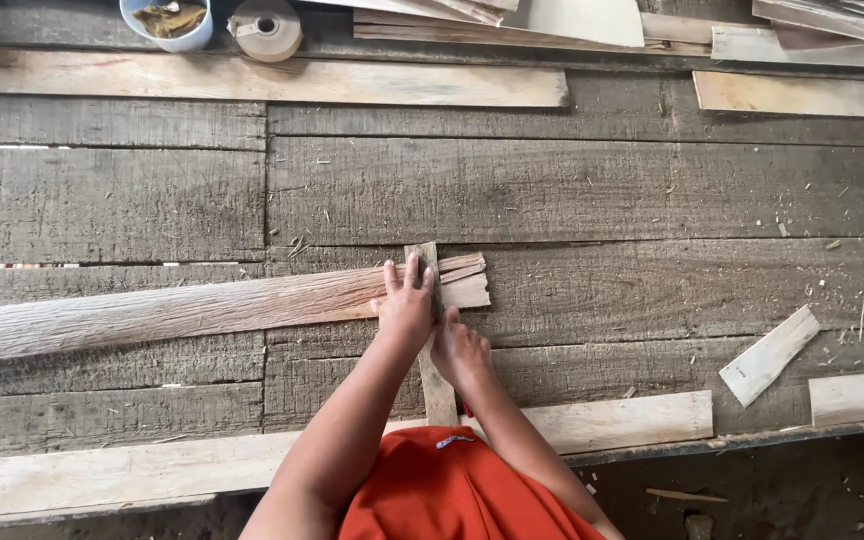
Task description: The person uses a red utility knife to split a long wooden plank into thinner strips on a wooden workbench. They repeatedly score and pry the wood apart, then move the separated strips aside to continue the process.
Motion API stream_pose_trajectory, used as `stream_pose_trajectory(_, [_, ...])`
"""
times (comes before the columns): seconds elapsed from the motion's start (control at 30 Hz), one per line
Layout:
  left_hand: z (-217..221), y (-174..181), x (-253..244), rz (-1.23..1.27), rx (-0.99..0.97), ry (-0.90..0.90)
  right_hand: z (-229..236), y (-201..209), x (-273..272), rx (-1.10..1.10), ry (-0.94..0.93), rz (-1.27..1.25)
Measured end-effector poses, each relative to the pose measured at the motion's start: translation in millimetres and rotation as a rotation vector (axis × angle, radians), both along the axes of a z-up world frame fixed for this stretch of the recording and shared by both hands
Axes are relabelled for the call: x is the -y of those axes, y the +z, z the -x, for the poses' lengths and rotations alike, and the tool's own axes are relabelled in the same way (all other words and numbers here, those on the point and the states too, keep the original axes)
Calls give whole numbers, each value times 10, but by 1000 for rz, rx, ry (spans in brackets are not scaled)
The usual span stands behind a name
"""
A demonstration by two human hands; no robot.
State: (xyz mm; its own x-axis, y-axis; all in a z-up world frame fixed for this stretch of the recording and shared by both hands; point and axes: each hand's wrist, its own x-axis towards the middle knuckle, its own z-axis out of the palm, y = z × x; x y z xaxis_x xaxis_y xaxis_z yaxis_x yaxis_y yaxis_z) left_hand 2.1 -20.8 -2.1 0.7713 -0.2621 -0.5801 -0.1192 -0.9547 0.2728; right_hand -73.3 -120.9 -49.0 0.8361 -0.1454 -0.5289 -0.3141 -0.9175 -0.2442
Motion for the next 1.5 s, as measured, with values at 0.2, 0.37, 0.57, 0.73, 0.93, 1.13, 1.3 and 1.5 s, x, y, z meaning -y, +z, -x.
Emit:
stream_pose_trajectory(0.2, [-22,-71,7,-8,-31,6,-26,120,-21,11,1,-4])
stream_pose_trajectory(0.37, [-5,-59,2,-13,-36,4,89,149,-32,-13,9,-28])
stream_pose_trajectory(0.57, [-12,-46,-7,-10,-29,2,113,63,-2,-51,5,-34])
stream_pose_trajectory(0.73, [25,-147,-8,-12,-27,-4,202,-89,129,-89,-4,-37])
stream_pose_trajectory(0.93, [8,-137,-50,-31,18,-68,264,188,376,-121,-234,-73])
stream_pose_trajectory(1.13, [-107,-618,-188,35,133,-112,245,437,405,378,-169,303])
stream_pose_trajectory(1.3, [-197,-690,-371,239,212,-43,617,1050,-396,356,112,57])
stream_pose_trajectory(1.5, [-6,-387,-593,205,235,-19,521,835,-312,219,-83,-113])
